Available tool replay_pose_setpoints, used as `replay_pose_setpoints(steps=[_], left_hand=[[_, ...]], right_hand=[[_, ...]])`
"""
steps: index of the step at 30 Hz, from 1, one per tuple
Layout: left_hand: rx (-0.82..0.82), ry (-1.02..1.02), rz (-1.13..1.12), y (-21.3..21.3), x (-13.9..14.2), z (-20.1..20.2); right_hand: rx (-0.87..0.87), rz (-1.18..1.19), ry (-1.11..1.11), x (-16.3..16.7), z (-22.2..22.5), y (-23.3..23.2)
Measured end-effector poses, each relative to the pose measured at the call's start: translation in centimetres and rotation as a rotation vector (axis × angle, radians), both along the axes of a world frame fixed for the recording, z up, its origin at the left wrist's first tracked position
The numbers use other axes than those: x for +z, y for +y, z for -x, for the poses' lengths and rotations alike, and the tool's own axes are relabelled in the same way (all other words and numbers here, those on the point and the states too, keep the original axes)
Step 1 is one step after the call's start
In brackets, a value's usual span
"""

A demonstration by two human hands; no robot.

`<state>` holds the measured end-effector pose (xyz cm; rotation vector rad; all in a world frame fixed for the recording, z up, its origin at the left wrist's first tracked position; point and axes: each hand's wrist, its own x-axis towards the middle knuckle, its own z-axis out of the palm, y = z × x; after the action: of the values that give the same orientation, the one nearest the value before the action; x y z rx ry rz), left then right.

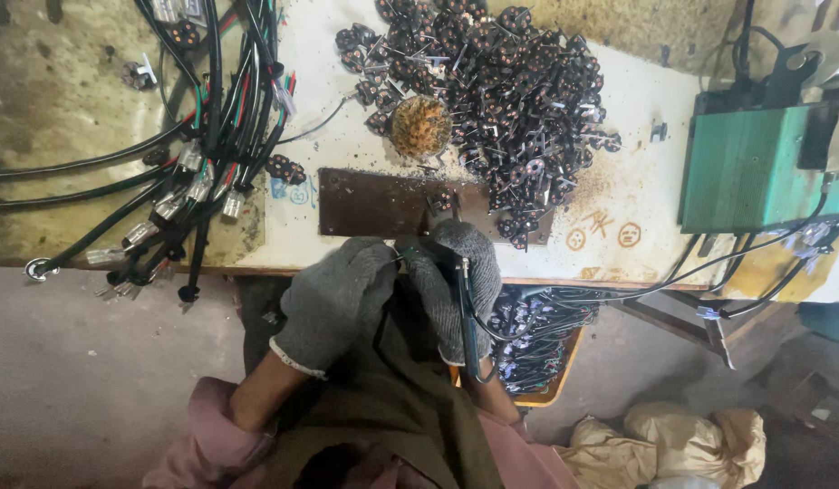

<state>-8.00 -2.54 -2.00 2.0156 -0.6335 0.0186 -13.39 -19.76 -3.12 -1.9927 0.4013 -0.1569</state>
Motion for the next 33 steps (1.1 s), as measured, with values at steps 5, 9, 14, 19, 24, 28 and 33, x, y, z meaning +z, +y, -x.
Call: replay_pose_setpoints(steps=[5,9,14,19,24,28,33], left_hand=[[0.179,0.507,0.352,-0.1,-0.6,0.5],[0.225,1.175,0.473,0.4,-0.5,0.2],[0.107,0.717,0.055,0.7,0.2,-0.2],[-0.096,0.498,0.061,0.5,-0.6,-0.4],[0.0,0.805,0.247,-0.3,-1.4,0.9],[0.078,0.704,0.34,-1.2,-1.4,1.0],[0.005,0.745,0.229,-1.6,-1.5,-0.3]], right_hand=[[0.256,0.282,0.01,1.0,-0.5,-0.2],[0.235,0.266,-0.001,2.4,-0.7,0.0],[0.149,0.342,0.045,3.5,-0.5,-1.1],[0.078,-0.192,-0.055,2.6,-0.7,-1.3],[0.12,-0.078,-0.001,1.9,-0.2,-0.8],[-0.084,-0.478,0.033,1.7,0.2,-0.7],[-0.052,-0.117,0.172,1.1,0.0,-2.0]])
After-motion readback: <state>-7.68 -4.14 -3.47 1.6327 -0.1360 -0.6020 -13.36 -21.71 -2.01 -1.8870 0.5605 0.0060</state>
